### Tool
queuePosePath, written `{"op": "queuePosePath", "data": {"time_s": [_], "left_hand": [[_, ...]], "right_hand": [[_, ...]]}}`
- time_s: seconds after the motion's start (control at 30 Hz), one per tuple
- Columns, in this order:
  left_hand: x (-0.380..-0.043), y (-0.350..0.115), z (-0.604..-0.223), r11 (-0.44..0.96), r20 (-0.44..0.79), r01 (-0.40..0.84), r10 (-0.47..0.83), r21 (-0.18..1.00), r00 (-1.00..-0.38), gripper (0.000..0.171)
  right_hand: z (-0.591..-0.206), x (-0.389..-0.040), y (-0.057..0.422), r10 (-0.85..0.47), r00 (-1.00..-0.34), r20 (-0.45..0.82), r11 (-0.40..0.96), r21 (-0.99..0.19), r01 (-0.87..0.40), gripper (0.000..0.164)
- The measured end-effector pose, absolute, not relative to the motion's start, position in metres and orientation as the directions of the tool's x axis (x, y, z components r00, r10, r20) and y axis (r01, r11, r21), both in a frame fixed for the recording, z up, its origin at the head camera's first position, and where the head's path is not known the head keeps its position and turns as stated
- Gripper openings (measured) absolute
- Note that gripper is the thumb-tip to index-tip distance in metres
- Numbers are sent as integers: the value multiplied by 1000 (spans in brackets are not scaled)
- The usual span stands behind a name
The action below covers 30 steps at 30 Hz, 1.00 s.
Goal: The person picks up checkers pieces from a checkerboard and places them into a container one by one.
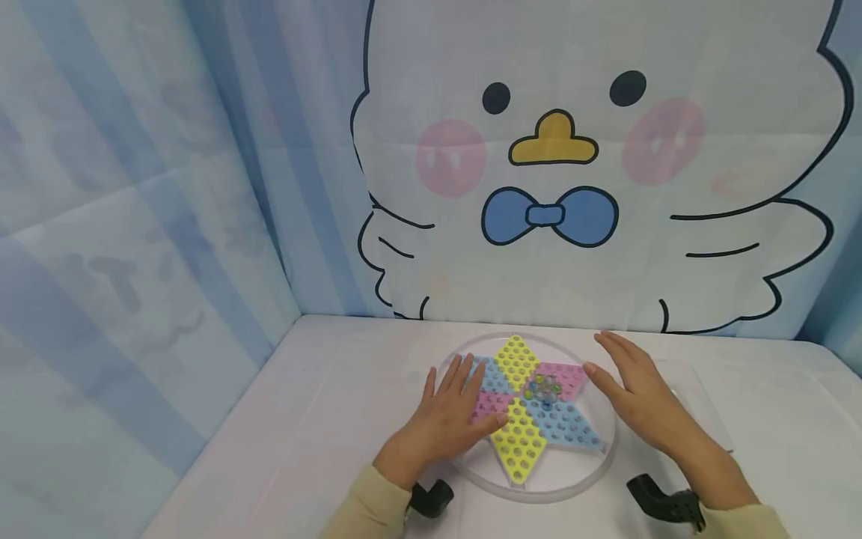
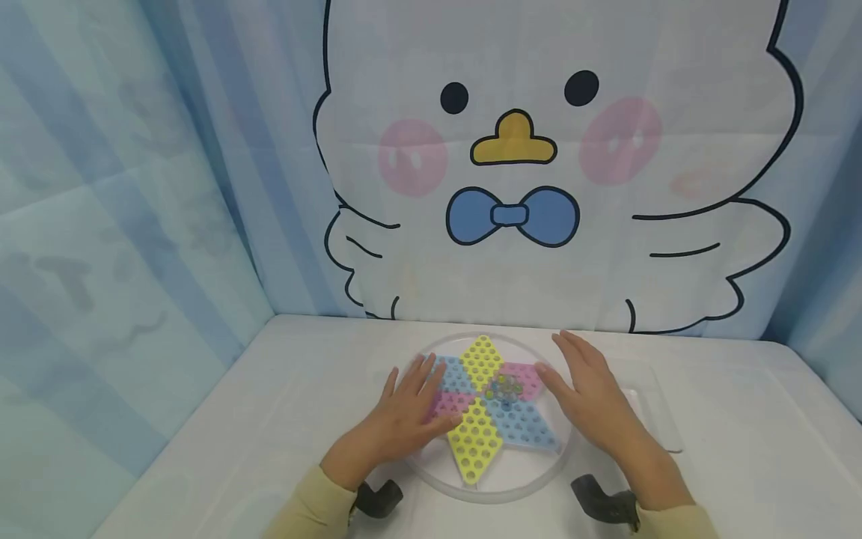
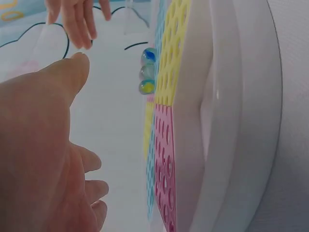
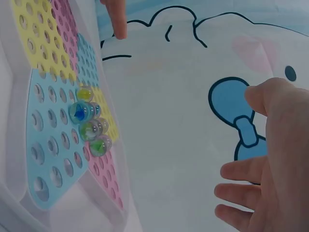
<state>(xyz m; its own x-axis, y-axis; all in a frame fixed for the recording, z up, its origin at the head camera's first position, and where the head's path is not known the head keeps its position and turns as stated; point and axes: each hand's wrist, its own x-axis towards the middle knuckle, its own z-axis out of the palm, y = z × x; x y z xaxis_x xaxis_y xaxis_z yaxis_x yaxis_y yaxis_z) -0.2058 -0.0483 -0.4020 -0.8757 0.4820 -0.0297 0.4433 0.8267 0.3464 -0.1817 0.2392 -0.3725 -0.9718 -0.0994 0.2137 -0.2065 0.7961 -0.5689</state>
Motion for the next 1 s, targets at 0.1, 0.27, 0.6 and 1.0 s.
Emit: {"op": "queuePosePath", "data": {"time_s": [0.1,0.27,0.6,1.0], "left_hand": [[-205,-46,-404,820,-26,452,491,353,-871,87],[-205,-43,-409,821,-42,454,497,347,-867,87],[-202,-44,-418,822,-64,449,499,351,-864,86],[-198,-46,-422,852,-129,422,478,309,-869,91]], "right_hand": [[-371,-183,237,-93,-970,225,785,-583,-210,71],[-371,-185,235,-90,-967,238,754,-618,-222,68],[-379,-187,232,-40,-974,221,725,-664,-180,60],[-391,-196,221,-7,-960,279,697,-687,-204,30]]}}
